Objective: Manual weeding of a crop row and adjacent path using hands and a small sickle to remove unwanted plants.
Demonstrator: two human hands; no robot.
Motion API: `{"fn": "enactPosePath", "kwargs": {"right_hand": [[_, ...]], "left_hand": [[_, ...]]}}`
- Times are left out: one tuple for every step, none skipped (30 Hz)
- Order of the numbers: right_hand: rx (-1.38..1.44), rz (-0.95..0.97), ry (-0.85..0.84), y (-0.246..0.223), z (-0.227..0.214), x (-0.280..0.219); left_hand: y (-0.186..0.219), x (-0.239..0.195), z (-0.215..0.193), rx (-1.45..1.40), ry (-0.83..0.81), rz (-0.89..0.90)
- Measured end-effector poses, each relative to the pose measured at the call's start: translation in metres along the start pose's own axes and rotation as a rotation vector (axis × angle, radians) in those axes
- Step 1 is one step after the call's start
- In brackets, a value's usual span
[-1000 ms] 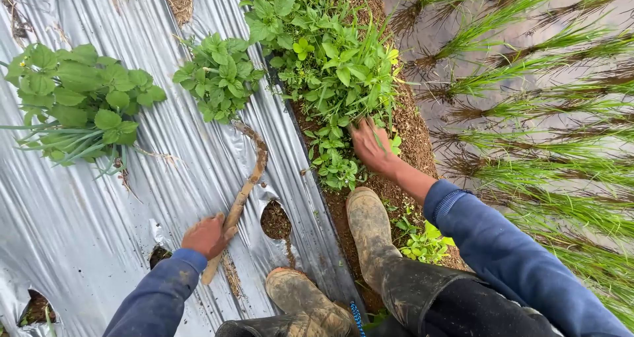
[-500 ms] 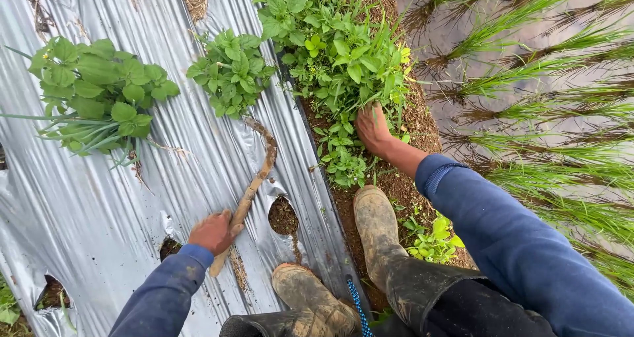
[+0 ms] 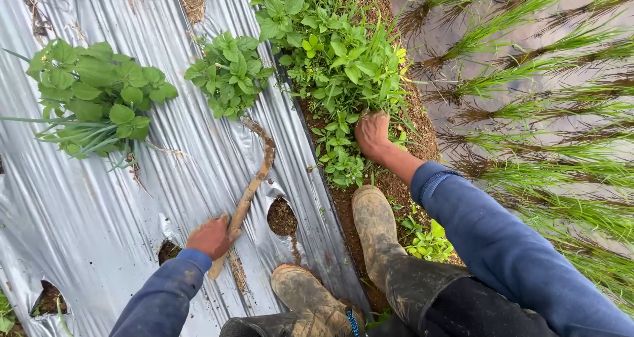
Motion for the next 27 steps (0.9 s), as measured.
{"fn": "enactPosePath", "kwargs": {"right_hand": [[0.006, 0.012, 0.013, -0.001, 0.001, 0.000], [0.012, 0.030, 0.029, 0.003, 0.000, 0.002], [0.015, 0.042, 0.032, 0.010, 0.002, 0.006], [0.151, -0.003, 0.062, 0.012, 0.004, 0.007], [0.286, -0.048, 0.093, 0.015, 0.005, 0.008], [0.291, -0.040, 0.097, 0.024, 0.003, 0.005], [0.249, -0.180, 0.015, 0.026, 0.003, 0.002], [0.205, -0.321, -0.067, 0.029, 0.003, -0.002], [0.209, -0.315, -0.062, 0.033, -0.004, -0.006], [0.342, -0.293, -0.052, 0.039, -0.012, -0.009], [0.476, -0.271, -0.042, 0.044, -0.021, -0.013], [0.478, -0.270, -0.037, 0.044, -0.016, -0.012], [0.442, -0.275, 0.007, 0.043, -0.014, -0.011], [0.405, -0.280, 0.049, 0.042, -0.010, -0.011], [0.407, -0.280, 0.053, 0.037, -0.005, -0.011], [0.436, -0.237, 0.085, 0.035, -0.002, -0.008], [0.465, -0.194, 0.117, 0.033, 0.001, -0.005], [0.466, -0.197, 0.123, 0.033, -0.001, -0.006], [0.494, -0.175, 0.122, 0.034, -0.002, -0.007], [0.526, -0.151, 0.112, 0.032, 0.001, -0.011], [0.532, -0.153, 0.109, 0.038, -0.015, -0.020], [0.821, -0.067, -0.037, 0.046, -0.023, -0.029], [1.105, 0.025, -0.188, 0.053, -0.031, -0.038], [1.106, 0.023, -0.194, 0.053, -0.027, -0.038], [1.072, -0.014, -0.164, 0.052, -0.025, -0.037], [1.037, -0.053, -0.135, 0.052, -0.023, -0.036], [1.036, -0.057, -0.143, 0.054, -0.024, -0.039]], "left_hand": [[0.000, 0.001, 0.002, 0.001, -0.008, -0.001], [0.001, 0.004, 0.001, 0.004, -0.009, 0.001], [0.001, 0.007, 0.001, 0.010, 0.000, 0.005], [0.000, 0.008, 0.003, 0.019, -0.011, 0.010], [-0.001, 0.010, 0.005, 0.027, -0.023, 0.014], [0.006, 0.004, -0.003, 0.035, -0.016, 0.016], [0.011, -0.002, -0.011, -0.028, -0.030, -0.009], [0.017, -0.009, -0.017, -0.092, -0.045, -0.036], [0.015, -0.005, -0.015, -0.087, -0.038, -0.035], [0.013, -0.002, -0.011, -0.082, -0.042, -0.026], [0.011, 0.002, -0.008, -0.077, -0.047, -0.017], [0.012, 0.002, -0.009, -0.075, -0.042, -0.019], [0.012, 0.001, -0.010, -0.077, -0.044, -0.021], [0.013, 0.001, -0.009, -0.079, -0.048, -0.023], [0.012, 0.002, -0.009, -0.078, -0.045, -0.025], [0.011, 0.003, -0.008, -0.074, -0.056, -0.031], [0.011, 0.005, -0.007, -0.071, -0.066, -0.036], [0.011, 0.005, -0.007, -0.072, -0.063, -0.041], [0.010, 0.007, -0.007, -0.071, -0.058, -0.042], [0.010, 0.006, -0.006, -0.065, -0.061, -0.042], [0.008, 0.008, -0.004, -0.060, -0.066, -0.044], [0.007, 0.009, -0.003, -0.063, -0.055, -0.035], [0.006, 0.011, -0.001, -0.067, -0.044, -0.025], [0.004, 0.011, 0.000, -0.067, -0.049, -0.026], [0.003, 0.010, -0.001, -0.084, -0.033, -0.012], [0.003, 0.010, 0.000, -0.104, -0.018, 0.002], [0.005, 0.008, -0.001, -0.106, -0.025, 0.001]]}}
Point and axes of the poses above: each hand's wrist, its own x-axis towards the middle knuckle, its own z-axis out of the palm, y = z × x, the point moved 4 cm from there along x, towards the middle knuckle, and after that the axes turned 1 degree about -x, right-handed, at the moved point
